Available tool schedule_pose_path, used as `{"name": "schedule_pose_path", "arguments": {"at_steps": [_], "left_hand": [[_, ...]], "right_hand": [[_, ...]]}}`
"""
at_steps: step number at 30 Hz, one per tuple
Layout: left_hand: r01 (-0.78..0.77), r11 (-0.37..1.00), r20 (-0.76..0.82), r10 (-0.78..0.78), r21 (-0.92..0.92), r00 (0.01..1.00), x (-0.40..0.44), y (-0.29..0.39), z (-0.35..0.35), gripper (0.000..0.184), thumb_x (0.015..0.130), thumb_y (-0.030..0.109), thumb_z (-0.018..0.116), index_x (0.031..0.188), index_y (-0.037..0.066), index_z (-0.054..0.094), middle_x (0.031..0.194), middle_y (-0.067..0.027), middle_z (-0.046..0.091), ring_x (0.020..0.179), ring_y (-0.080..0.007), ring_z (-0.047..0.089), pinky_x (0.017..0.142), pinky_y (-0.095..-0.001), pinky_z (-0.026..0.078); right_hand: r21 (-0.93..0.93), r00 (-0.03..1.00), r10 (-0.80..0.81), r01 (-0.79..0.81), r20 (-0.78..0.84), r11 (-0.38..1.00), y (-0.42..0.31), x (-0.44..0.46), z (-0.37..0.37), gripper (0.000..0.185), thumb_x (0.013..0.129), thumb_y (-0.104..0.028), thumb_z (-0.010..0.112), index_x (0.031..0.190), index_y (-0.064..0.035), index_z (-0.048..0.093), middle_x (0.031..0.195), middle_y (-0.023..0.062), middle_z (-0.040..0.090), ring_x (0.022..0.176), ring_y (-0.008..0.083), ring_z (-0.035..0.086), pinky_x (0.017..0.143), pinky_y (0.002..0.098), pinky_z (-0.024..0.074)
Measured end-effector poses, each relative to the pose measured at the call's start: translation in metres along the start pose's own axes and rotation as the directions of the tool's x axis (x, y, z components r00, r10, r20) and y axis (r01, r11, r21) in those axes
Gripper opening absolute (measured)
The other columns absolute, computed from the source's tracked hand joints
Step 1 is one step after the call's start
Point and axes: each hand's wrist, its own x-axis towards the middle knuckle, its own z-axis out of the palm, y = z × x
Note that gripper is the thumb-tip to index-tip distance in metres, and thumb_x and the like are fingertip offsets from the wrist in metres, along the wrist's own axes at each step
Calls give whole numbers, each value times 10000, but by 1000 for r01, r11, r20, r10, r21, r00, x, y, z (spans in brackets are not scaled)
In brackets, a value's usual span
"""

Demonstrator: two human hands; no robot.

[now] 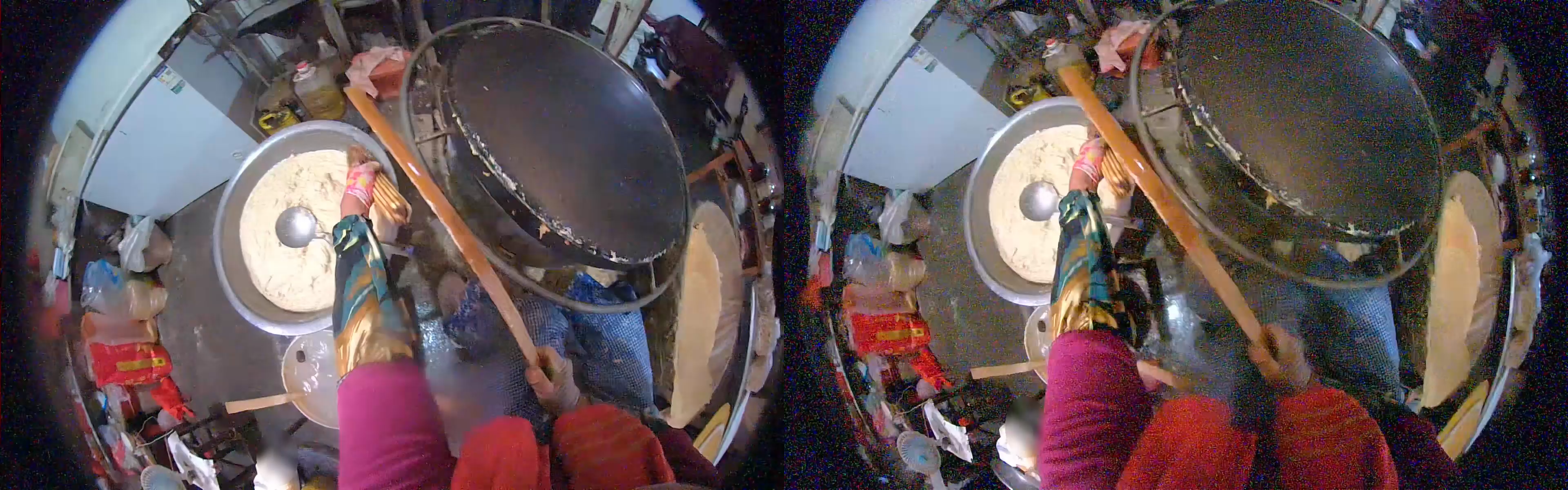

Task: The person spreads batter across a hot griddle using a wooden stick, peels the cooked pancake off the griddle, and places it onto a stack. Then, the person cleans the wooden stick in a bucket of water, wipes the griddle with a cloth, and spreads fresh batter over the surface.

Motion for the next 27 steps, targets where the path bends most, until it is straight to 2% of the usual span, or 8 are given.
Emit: {"name": "schedule_pose_path", "arguments": {"at_steps": [2,4,5,6,9,12,23,27], "left_hand": [[-577,629,276,515,522,811,-29,-34,-17,204,803,204,555,915,46,621,821,-112,631,761,-224,618,724,-328,504],[-943,172,762,556,285,332,-44,-63,-76,240,803,231,551,950,56,625,858,-114,628,793,-227,607,754,-321,495],[-704,325,684,195,631,703,-104,-21,-51,265,812,250,541,972,57,626,909,-113,623,822,-236,602,767,-343,493],[-389,168,419,-219,906,881,-168,25,-24,290,822,269,532,994,57,627,959,-111,617,851,-244,597,779,-365,491],[-68,470,87,-20,880,996,-243,60,2,381,820,168,515,1179,45,482,966,-92,586,800,-197,566,717,-328,480],[45,828,-173,63,559,983,-276,57,40,569,819,67,498,1363,32,336,973,-73,555,748,-150,536,654,-292,470],[-299,752,145,266,587,953,-305,72,118,640,828,100,541,1398,54,254,1223,-107,392,1043,-200,396,868,-304,348],[-415,791,96,419,449,903,-340,91,103,674,832,113,559,1412,62,221,1323,-121,327,1161,-220,339,954,-310,299]], "right_hand": [[-26,995,-66,64,-78,998,19,0,0,284,826,-327,577,807,-51,515,612,-19,460,555,71,398,477,263,335],[99,994,-7,17,-105,995,11,6,3,291,820,-325,588,822,-41,523,612,1,477,552,84,416,485,268,354],[239,989,142,-126,-50,963,-2,8,2,292,816,-319,596,830,-36,528,612,14,491,551,92,432,491,273,369],[154,995,64,-52,-75,987,5,10,6,285,812,-305,602,838,-31,529,616,28,504,557,100,454,499,283,388],[-43,997,-78,77,-7,996,6,8,8,256,827,-299,577,902,-56,556,670,64,585,596,157,564,540,329,456],[-118,996,-90,91,13,989,25,9,15,269,837,-331,567,967,-96,566,734,59,630,647,229,612,588,351,481],[47,982,-116,124,-148,991,-11,16,16,329,815,-433,554,882,-111,560,706,87,603,676,274,607,597,412,459],[-339,842,-495,411,-216,847,100,44,38,206,819,-240,567,845,-37,589,734,71,597,644,173,583,584,330,484]]}}
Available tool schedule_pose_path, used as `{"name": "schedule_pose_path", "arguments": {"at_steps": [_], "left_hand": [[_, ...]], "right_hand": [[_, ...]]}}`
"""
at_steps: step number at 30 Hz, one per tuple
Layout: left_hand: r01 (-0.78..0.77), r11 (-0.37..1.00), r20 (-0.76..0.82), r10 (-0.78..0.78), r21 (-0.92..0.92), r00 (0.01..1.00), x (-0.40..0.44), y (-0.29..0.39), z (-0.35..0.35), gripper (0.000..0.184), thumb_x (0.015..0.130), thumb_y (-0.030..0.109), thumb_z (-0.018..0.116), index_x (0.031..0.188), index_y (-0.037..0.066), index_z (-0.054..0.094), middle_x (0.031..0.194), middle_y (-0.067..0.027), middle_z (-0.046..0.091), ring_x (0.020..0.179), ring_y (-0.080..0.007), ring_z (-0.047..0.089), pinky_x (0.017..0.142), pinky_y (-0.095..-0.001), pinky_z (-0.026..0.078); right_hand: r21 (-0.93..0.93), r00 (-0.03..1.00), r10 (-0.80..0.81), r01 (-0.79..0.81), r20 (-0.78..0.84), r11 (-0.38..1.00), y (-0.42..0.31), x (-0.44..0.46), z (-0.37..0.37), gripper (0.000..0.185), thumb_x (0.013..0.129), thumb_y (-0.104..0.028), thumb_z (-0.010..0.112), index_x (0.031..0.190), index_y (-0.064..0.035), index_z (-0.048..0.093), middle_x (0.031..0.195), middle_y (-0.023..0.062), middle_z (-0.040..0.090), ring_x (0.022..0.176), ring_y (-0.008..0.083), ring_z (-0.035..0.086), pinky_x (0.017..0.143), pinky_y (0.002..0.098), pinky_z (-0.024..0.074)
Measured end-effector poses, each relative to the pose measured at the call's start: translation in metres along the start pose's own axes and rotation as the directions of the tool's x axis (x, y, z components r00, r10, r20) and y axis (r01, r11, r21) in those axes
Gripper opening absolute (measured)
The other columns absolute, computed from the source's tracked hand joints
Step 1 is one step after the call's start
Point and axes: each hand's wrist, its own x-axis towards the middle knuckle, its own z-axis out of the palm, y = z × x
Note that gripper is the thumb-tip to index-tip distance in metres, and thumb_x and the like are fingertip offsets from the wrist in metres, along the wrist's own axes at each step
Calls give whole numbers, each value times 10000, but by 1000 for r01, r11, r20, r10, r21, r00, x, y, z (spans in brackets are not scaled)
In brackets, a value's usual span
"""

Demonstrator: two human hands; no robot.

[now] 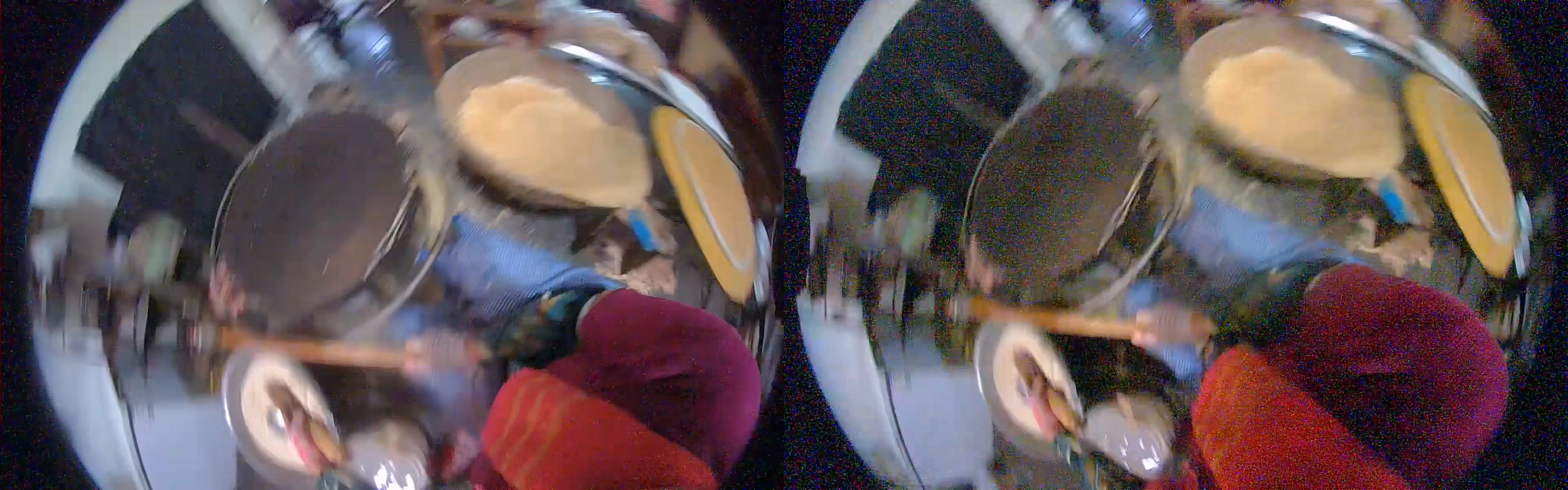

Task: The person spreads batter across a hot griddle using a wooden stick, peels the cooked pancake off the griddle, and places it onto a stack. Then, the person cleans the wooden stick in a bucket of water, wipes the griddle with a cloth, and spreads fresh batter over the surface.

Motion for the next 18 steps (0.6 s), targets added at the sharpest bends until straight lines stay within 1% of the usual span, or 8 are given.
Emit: {"name": "schedule_pose_path", "arguments": {"at_steps": [5,8,9,11,13,15,17,18], "left_hand": [[-2,989,-359,-52,-148,932,-80,-47,-84,718,836,129,580,1430,73,180,1448,-138,245,1309,-244,269,1061,-316,238],[288,951,-614,-160,114,773,-128,-148,-120,787,805,125,587,1442,109,124,1404,-185,301,1263,-281,334,1034,-343,274],[421,884,-675,-186,201,714,-124,-162,-144,811,791,135,593,1444,123,112,1376,-206,345,1234,-299,383,1015,-352,305],[558,695,-719,-84,454,690,-150,-197,-176,819,797,173,591,1443,156,88,1272,-229,447,1034,-315,548,874,-379,458],[735,581,-758,-286,350,587,-129,-171,-166,860,750,200,626,1437,115,116,1235,-298,448,1140,-405,455,963,-419,360],[780,528,-753,-346,338,560,-131,-168,-168,861,751,220,631,1436,110,121,1246,-299,433,1160,-420,431,979,-440,340],[927,52,-882,-293,370,369,-127,-182,-151,882,733,326,681,1428,141,170,1261,-287,413,1188,-409,402,1022,-429,305],[924,70,-876,-296,377,380,-125,-179,-146,882,733,326,681,1428,141,170,1261,-287,413,1188,-409,402,1022,-429,305]], "right_hand": [[193,966,242,-254,87,948,-63,37,-75,247,821,-274,578,865,-31,588,692,155,596,640,283,582,587,380,448],[300,864,461,-503,203,811,-72,71,-60,201,815,-208,620,903,-30,590,674,59,598,512,120,548,465,283,439],[337,860,446,-508,247,793,-91,103,-36,302,788,-268,635,927,-9,571,728,120,636,643,236,617,582,355,480],[346,879,346,-453,330,822,-146,105,-40,292,791,-255,630,944,-16,561,730,126,633,640,243,618,576,354,477],[415,899,276,-406,339,814,-124,116,-38,284,795,-241,625,961,-23,550,732,132,630,636,251,619,571,353,474],[204,999,-36,36,-7,978,-114,143,-25,270,805,-255,617,937,-35,535,735,141,615,634,290,604,562,360,463],[164,986,-106,126,-125,979,-131,162,-37,236,799,-243,620,890,-41,540,734,167,576,658,352,564,576,414,445],[28,964,-184,193,-190,981,-119,179,-35,230,794,-236,623,887,-40,545,738,172,565,666,362,553,581,427,440]]}}
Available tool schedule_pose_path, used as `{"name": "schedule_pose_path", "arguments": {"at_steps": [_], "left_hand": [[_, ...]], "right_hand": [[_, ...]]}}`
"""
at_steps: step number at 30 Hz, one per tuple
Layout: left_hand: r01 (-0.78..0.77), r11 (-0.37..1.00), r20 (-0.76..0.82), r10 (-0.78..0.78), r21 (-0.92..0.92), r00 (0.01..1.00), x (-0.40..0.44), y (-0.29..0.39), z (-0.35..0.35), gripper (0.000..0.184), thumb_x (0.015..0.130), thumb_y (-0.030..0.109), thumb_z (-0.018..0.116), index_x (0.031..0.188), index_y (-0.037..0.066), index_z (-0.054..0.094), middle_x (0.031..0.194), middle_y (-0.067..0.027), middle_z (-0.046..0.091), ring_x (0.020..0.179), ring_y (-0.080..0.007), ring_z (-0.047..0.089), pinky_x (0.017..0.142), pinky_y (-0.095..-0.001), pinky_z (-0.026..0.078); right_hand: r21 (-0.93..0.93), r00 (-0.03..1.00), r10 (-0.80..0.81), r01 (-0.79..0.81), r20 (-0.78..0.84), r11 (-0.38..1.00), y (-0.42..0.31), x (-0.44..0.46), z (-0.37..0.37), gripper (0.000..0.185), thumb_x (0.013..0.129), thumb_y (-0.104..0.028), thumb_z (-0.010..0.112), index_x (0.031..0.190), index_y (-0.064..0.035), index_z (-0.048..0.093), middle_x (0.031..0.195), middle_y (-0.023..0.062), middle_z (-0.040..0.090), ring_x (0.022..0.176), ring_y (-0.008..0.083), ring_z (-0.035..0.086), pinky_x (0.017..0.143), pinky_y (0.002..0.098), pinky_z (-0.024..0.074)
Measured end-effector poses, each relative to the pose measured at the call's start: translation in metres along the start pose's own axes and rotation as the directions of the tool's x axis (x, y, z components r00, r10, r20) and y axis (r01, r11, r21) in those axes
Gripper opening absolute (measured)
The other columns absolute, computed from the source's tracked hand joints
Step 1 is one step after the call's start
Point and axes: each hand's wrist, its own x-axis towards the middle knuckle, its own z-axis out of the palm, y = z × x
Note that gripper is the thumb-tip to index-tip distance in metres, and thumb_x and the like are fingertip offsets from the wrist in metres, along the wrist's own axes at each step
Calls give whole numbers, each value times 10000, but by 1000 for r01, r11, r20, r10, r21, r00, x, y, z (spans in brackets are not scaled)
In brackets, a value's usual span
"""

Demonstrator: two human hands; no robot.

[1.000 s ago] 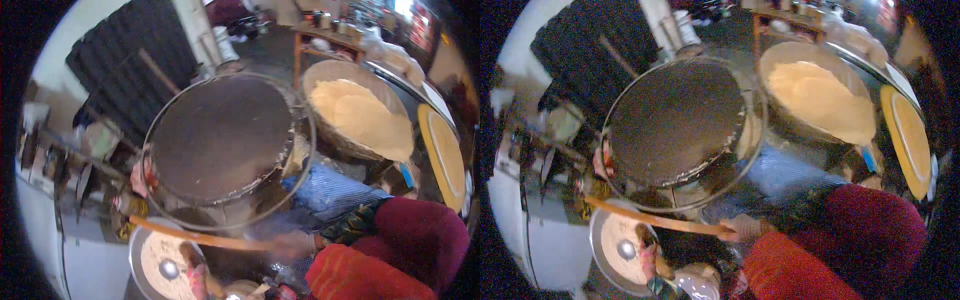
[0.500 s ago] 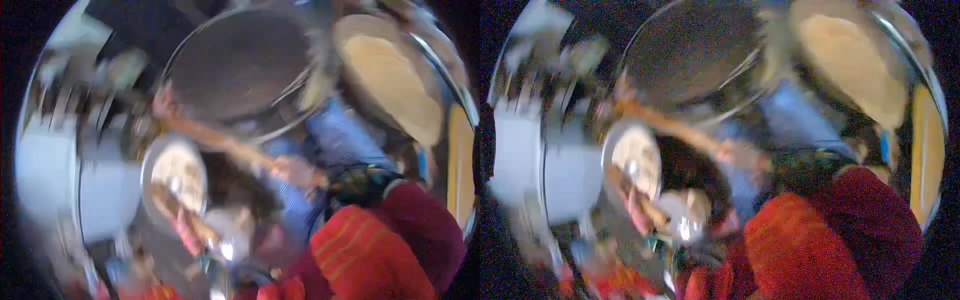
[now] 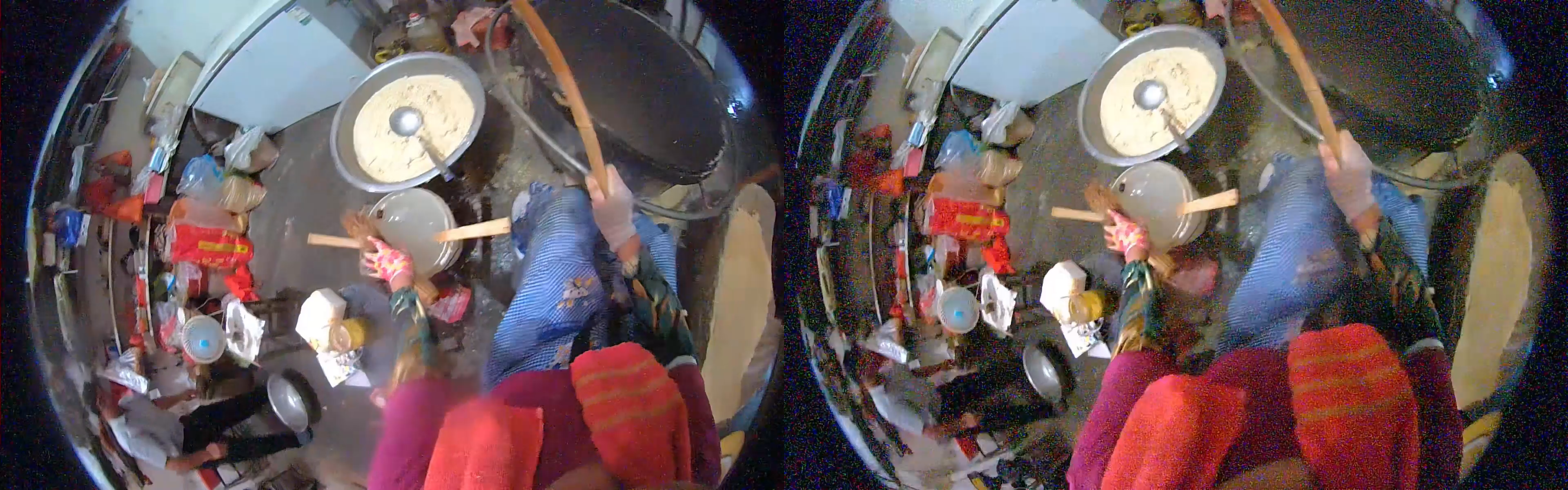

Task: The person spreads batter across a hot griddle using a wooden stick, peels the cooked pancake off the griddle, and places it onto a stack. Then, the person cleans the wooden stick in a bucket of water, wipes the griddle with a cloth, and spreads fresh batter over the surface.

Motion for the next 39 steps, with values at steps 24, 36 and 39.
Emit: {"name": "schedule_pose_path", "arguments": {"at_steps": [24,36,39], "left_hand": [[843,-466,661,547,-268,513,66,221,36,159,914,186,470,902,33,513,699,-56,524,684,-167,526,589,-294,471],[528,198,531,591,-826,607,7,159,-43,132,903,201,518,873,72,513,694,-8,496,507,-71,405,414,-194,336],[624,213,571,684,-752,454,36,158,23,146,888,191,535,848,52,515,716,-30,533,534,-98,470,427,-197,355]], "right_hand": [[-98,854,520,-517,-1,850,123,-65,-209,195,906,-239,483,849,-54,505,646,32,523,568,131,485,534,271,424],[34,439,382,-691,813,722,31,-110,-109,203,836,-240,574,924,-68,512,607,15,534,464,104,510,409,250,411],[-142,287,416,-653,863,744,2,-76,-110,280,832,-348,535,960,-98,531,689,80,572,583,234,561,501,352,447]]}}
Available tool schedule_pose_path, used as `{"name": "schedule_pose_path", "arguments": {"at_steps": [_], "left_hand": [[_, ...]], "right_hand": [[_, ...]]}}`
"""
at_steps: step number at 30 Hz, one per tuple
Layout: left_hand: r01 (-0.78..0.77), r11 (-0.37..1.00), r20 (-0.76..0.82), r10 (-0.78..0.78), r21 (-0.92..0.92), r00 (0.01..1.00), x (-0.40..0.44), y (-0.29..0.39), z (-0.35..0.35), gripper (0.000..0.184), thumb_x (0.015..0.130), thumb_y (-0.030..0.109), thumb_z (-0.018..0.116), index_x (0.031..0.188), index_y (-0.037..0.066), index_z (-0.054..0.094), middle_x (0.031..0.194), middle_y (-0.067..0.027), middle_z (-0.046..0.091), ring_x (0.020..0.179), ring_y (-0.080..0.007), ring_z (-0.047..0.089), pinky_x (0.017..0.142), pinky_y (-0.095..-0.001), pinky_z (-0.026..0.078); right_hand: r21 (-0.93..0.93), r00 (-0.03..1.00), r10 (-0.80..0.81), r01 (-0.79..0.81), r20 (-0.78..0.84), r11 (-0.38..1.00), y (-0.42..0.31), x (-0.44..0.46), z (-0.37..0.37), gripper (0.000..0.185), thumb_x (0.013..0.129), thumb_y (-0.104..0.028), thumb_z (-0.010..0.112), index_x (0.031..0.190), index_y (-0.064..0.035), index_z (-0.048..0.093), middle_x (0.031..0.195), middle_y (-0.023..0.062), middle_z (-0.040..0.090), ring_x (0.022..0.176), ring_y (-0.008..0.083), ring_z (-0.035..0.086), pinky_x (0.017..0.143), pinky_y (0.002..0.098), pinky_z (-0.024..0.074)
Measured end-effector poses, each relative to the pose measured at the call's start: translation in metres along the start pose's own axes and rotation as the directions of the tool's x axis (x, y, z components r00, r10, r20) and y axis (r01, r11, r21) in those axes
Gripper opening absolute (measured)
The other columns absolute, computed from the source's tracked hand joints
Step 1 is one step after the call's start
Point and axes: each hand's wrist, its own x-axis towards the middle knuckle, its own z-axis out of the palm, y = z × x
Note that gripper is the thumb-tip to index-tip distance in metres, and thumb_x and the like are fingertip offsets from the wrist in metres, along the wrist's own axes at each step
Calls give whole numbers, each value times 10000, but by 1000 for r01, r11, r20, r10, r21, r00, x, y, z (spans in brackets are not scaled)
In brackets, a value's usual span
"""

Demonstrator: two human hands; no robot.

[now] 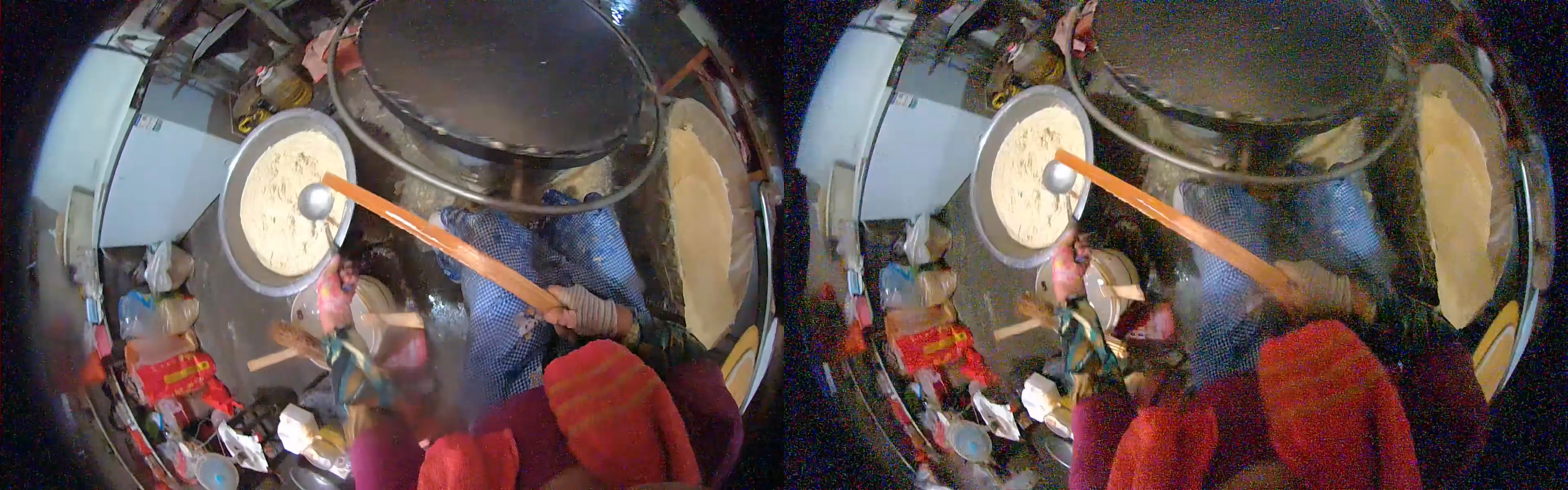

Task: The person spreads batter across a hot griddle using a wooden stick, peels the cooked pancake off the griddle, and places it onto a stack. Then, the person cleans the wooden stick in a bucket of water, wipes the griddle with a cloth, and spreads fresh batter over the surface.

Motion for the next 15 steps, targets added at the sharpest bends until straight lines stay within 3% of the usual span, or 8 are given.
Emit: {"name": "schedule_pose_path", "arguments": {"at_steps": [3,5,7,9,11,12,14,15], "left_hand": [[111,992,-113,-117,-66,987,13,18,-8,188,884,207,552,883,19,538,720,-66,549,514,-131,479,436,-238,414],[-85,947,-61,109,311,992,-3,29,-33,249,895,215,538,967,-23,537,794,-121,581,611,-165,522,566,-291,458],[-291,577,-212,649,763,731,-41,32,-23,254,897,222,529,968,-19,562,844,-106,581,736,-183,548,673,-288,450],[-460,257,40,839,850,543,-117,47,39,256,892,215,526,992,-17,573,914,-105,582,844,-201,544,755,-305,440],[-641,69,375,761,764,529,-139,-5,-2,287,898,228,501,1021,-23,567,947,-125,585,875,-212,545,792,-328,430],[-734,231,442,671,638,596,-164,-19,19,441,899,368,424,1090,-7,555,1059,-141,562,964,-239,537,855,-339,414],[-785,124,667,458,607,588,-210,-18,85,646,891,548,316,1171,11,541,1156,-147,554,1041,-291,540,908,-380,407],[-763,-175,771,305,622,559,-223,-11,109,697,881,588,285,1183,13,540,1140,-138,568,1029,-317,552,899,-409,416]], "right_hand": [[-56,983,-35,45,182,997,-5,-1,-22,350,837,-454,497,1013,-155,550,747,110,628,652,362,604,568,455,475],[-220,967,-66,122,246,968,-8,-14,-38,384,849,-485,455,1000,-147,559,678,99,611,559,293,585,510,424,467],[-319,958,-62,154,278,935,-5,-17,-44,404,853,-495,438,983,-135,568,638,94,601,502,250,568,476,404,462],[-307,935,4,113,355,945,-26,-12,-48,345,864,-435,463,945,-121,582,632,85,605,512,218,579,446,362,454],[-290,902,65,69,427,955,-55,-7,-52,290,874,-374,488,906,-107,596,626,76,608,522,186,589,415,319,446],[-280,883,94,45,461,959,-65,-5,-54,265,879,-344,501,886,-100,604,622,72,610,527,170,595,400,298,442],[-274,850,133,15,510,962,-74,-1,-56,239,883,-311,515,874,-92,609,628,67,613,544,155,600,398,279,441],[-270,854,110,36,508,962,-75,3,-54,236,881,-308,516,881,-91,607,637,68,613,555,157,601,411,281,444]]}}
